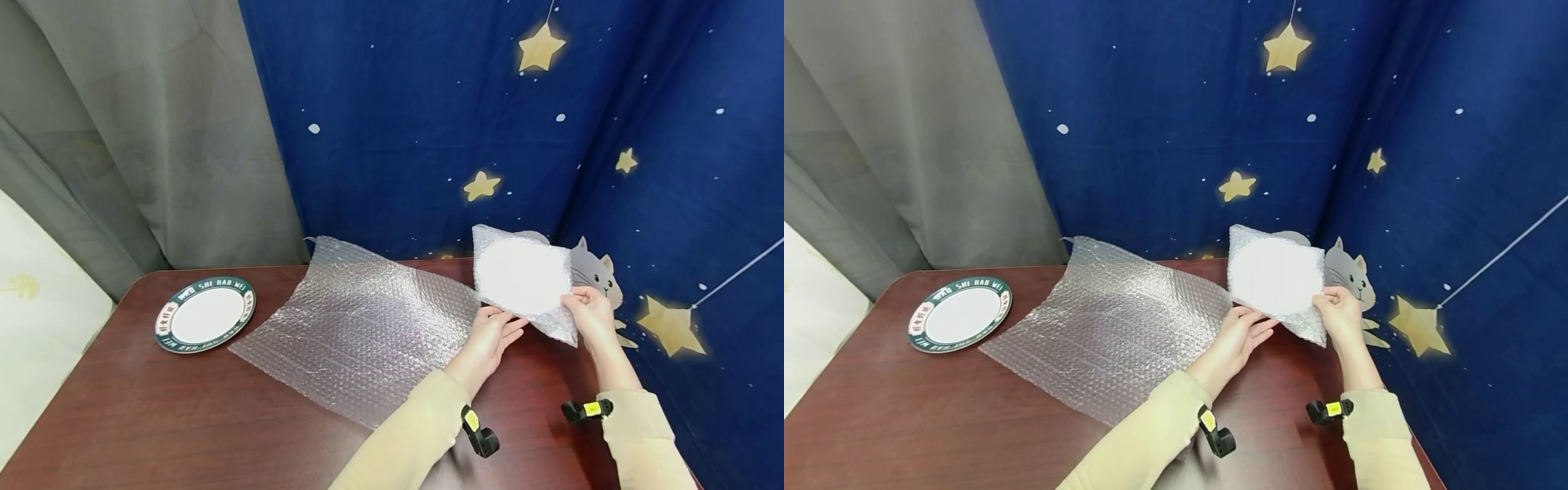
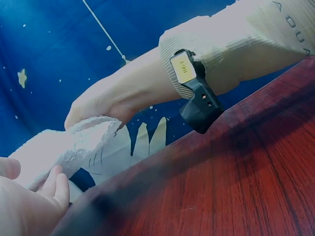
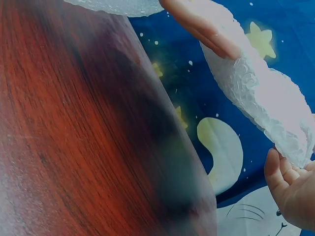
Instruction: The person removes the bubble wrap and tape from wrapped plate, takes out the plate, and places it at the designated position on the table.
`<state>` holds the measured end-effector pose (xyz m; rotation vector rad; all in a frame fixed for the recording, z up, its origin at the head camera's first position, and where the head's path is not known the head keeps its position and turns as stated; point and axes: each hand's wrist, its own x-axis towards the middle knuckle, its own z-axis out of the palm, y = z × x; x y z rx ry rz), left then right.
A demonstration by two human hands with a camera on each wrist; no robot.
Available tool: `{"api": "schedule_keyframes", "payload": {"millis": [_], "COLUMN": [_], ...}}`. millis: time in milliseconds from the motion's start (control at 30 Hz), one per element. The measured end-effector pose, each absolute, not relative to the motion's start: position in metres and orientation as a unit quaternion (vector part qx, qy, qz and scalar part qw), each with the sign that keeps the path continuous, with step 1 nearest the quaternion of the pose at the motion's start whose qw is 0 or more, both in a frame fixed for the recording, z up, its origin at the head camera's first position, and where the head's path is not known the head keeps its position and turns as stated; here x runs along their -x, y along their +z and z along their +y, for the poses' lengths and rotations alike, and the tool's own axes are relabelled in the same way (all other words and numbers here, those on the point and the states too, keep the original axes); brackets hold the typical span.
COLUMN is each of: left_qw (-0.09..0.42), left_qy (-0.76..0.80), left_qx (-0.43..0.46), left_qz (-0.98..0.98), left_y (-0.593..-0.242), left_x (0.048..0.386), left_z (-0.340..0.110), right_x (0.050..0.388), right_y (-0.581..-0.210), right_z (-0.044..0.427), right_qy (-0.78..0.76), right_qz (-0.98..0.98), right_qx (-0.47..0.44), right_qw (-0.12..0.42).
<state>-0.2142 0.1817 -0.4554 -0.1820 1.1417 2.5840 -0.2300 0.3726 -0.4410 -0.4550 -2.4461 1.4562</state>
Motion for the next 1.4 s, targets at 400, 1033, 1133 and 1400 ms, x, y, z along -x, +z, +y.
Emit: {"api": "schedule_keyframes", "payload": {"millis": [400, 1033, 1133, 1400], "left_qw": [0.137, 0.115, 0.112, 0.123], "left_qy": [0.892, 0.882, 0.881, 0.876], "left_qx": [0.050, 0.020, 0.022, 0.023], "left_qz": [0.428, 0.456, 0.459, 0.465], "left_y": [-0.453, -0.460, -0.461, -0.468], "left_x": [0.214, 0.216, 0.216, 0.218], "left_z": [0.178, 0.165, 0.160, 0.147], "right_x": [0.220, 0.208, 0.208, 0.207], "right_y": [-0.433, -0.429, -0.430, -0.435], "right_z": [0.363, 0.350, 0.346, 0.336], "right_qy": [0.535, 0.559, 0.559, 0.565], "right_qz": [-0.813, -0.796, -0.797, -0.795], "right_qx": [0.156, 0.154, 0.149, 0.128], "right_qw": [0.168, 0.173, 0.176, 0.180]}}
